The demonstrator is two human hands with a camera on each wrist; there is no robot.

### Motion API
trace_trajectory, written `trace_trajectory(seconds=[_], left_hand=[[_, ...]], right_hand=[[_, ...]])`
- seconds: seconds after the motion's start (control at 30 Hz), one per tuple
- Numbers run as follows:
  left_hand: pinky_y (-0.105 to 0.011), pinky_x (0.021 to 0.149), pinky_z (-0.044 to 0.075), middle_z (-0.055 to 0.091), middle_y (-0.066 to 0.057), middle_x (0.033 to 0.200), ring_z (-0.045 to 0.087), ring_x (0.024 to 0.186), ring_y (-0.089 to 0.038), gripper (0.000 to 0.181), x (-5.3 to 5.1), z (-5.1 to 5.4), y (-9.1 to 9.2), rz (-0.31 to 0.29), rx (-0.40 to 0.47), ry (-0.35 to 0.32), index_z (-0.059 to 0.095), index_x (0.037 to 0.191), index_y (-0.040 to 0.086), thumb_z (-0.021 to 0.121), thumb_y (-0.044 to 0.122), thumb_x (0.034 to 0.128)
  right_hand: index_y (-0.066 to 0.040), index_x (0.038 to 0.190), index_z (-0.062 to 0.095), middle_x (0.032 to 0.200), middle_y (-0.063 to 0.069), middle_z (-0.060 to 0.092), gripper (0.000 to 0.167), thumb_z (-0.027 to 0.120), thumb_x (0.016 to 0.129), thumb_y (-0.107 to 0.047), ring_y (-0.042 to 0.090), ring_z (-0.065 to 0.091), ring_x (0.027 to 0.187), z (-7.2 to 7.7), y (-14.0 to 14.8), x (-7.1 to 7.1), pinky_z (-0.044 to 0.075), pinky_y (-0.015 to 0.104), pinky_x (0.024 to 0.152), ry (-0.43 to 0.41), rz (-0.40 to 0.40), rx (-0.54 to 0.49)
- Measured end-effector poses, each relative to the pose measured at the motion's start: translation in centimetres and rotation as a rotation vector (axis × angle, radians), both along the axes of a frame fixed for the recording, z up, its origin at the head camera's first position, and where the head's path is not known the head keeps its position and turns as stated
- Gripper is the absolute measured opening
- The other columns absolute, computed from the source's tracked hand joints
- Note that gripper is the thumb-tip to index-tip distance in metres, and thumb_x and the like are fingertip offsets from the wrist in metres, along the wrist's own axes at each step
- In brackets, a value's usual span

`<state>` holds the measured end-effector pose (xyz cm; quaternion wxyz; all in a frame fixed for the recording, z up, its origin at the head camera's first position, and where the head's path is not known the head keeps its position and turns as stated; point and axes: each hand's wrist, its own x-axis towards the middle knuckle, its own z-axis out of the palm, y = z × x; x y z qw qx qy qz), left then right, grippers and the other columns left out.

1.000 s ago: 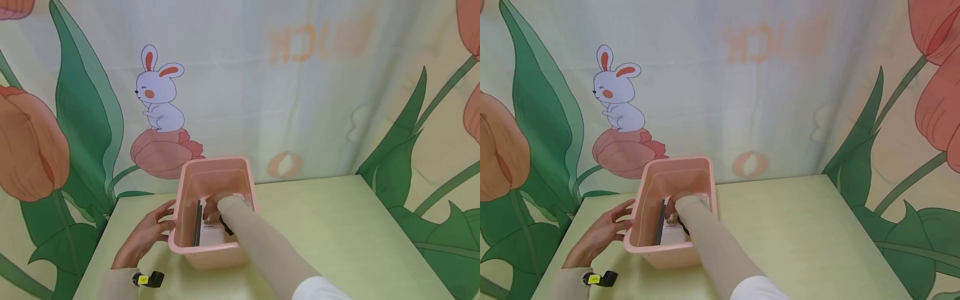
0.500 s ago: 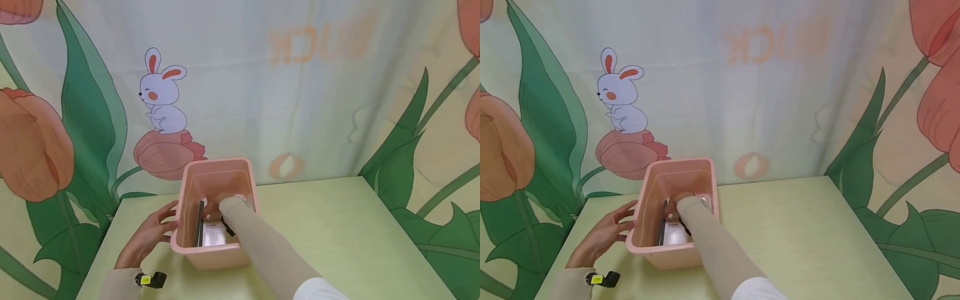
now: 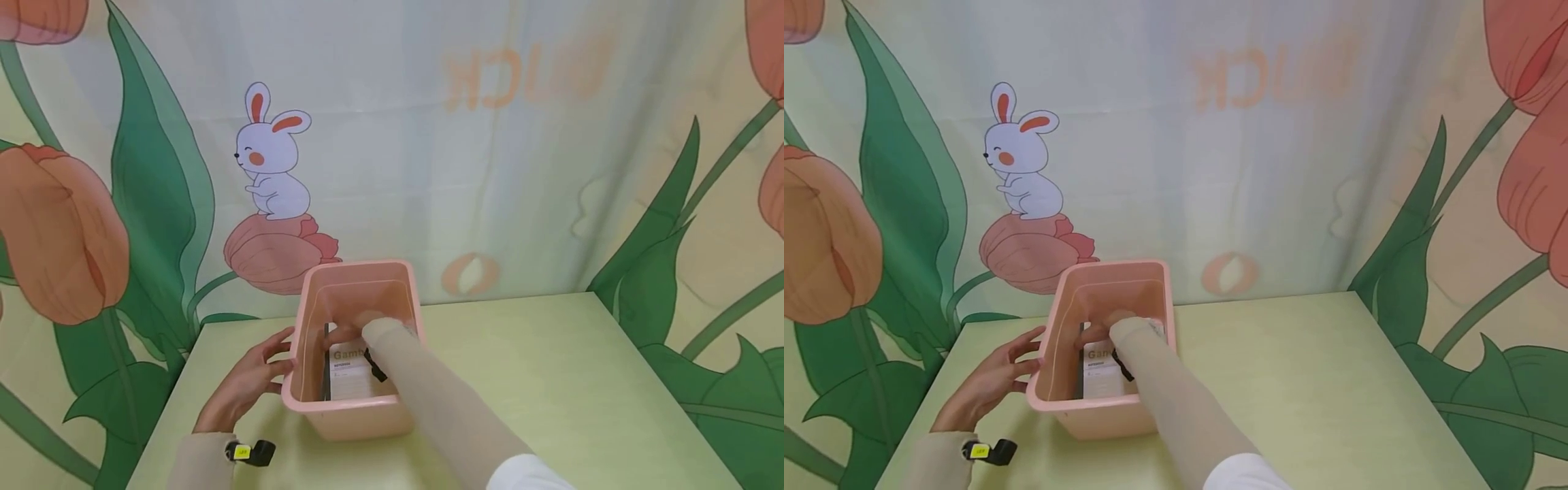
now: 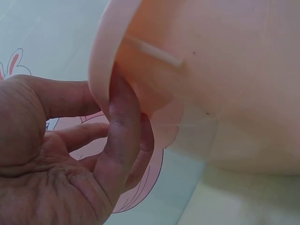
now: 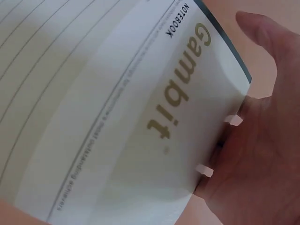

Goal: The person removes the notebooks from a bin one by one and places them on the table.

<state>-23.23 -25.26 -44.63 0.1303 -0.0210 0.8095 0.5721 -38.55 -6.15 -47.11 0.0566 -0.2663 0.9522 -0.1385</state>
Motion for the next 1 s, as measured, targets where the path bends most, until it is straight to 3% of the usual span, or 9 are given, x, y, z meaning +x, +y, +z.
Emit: trace_trajectory(seconds=[0.07,0.13,0.23,0.3,0.4,0.53,0.67,0.83,1.0], left_hand=[[-0.046,0.082,0.06,0.033,-0.019,0.154,0.052,0.126,-0.044,0.076,0.0,0.0,-0.1,-0.001,-0.003,-0.004,0.02,0.158,0.024,0.061,0.016,0.0951],[-0.046,0.082,0.06,0.033,-0.018,0.154,0.052,0.127,-0.044,0.075,-0.1,-0.1,-0.2,0.005,-0.006,-0.009,0.021,0.158,0.025,0.062,0.017,0.095],[-0.046,0.083,0.059,0.033,-0.019,0.154,0.05,0.129,-0.044,0.075,-0.1,-0.1,-0.3,-0.003,-0.002,-0.015,0.02,0.158,0.025,0.062,0.018,0.0955],[-0.046,0.083,0.06,0.033,-0.02,0.153,0.049,0.13,-0.045,0.076,-0.1,-0.2,-0.2,-0.01,0.001,-0.013,0.02,0.158,0.025,0.062,0.018,0.0957],[-0.045,0.082,0.06,0.033,-0.021,0.152,0.048,0.13,-0.046,0.075,0.0,-0.1,-0.1,-0.016,0.013,-0.008,0.019,0.158,0.023,0.061,0.017,0.0964],[-0.044,0.082,0.06,0.032,-0.022,0.153,0.047,0.131,-0.046,0.075,0.3,-0.2,0.0,-0.022,0.024,-0.016,0.018,0.159,0.022,0.059,0.015,0.0971],[-0.043,0.082,0.06,0.031,-0.021,0.154,0.048,0.131,-0.044,0.075,0.2,-0.4,0.0,-0.025,0.021,-0.018,0.017,0.159,0.022,0.059,0.015,0.0974],[-0.043,0.083,0.06,0.033,-0.021,0.153,0.048,0.13,-0.045,0.074,-0.1,-0.6,-0.1,-0.014,0.022,-0.02,0.018,0.159,0.023,0.059,0.015,0.0973],[-0.044,0.084,0.06,0.032,-0.019,0.154,0.049,0.13,-0.044,0.074,0.1,-0.4,0.0,-0.001,0.013,-0.02,0.019,0.158,0.024,0.06,0.017,0.0969]], right_hand=[[-0.043,0.092,0.066,0.082,-0.019,0.06,0.045,0.081,0.059,-0.069,0.001,0.053,0.086,0.1,-0.2,0.0,0.05,0.027,0.082,0.018,0.034,0.001],[-0.044,0.092,0.067,0.083,-0.019,0.062,0.037,0.075,0.067,-0.07,0.002,0.054,0.087,0.2,-0.5,-0.2,0.05,0.029,0.085,0.065,0.131,0.019],[-0.039,0.102,0.063,0.092,-0.015,0.058,0.046,0.073,0.068,-0.069,0.005,0.051,0.095,0.7,-0.5,-0.2,0.048,0.035,0.092,-0.014,0.058,-0.018],[-0.038,0.102,0.062,0.095,-0.012,0.058,0.044,0.07,0.073,-0.069,0.008,0.051,0.098,1.5,-0.2,-0.1,0.046,0.038,0.094,-0.047,0.086,-0.039],[-0.035,0.104,0.059,0.099,-0.01,0.057,0.047,0.066,0.075,-0.071,0.009,0.05,0.102,2.9,0.4,-0.2,0.045,0.038,0.093,-0.132,0.054,-0.097],[-0.034,0.119,0.057,0.12,-0.009,0.059,0.062,0.061,0.076,-0.077,0.01,0.05,0.117,6.1,1.1,0.9,0.044,0.037,0.1,-0.224,0.045,-0.152],[-0.035,0.144,0.042,0.14,-0.006,0.054,0.078,0.056,0.08,-0.076,0.017,0.052,0.127,9.8,1.2,2.2,0.045,0.041,0.105,-0.15,0.057,-0.093],[-0.025,0.144,0.041,0.121,0.0,0.066,0.072,0.053,0.086,-0.066,0.018,0.062,0.105,14.2,1.6,3.4,0.047,0.042,0.098,0.071,0.086,-0.025],[-0.023,0.124,0.049,0.095,-0.004,0.066,0.056,0.051,0.086,-0.064,0.014,0.06,0.088,18.8,3.8,5.7,0.041,0.039,0.088,0.283,0.127,0.0]])
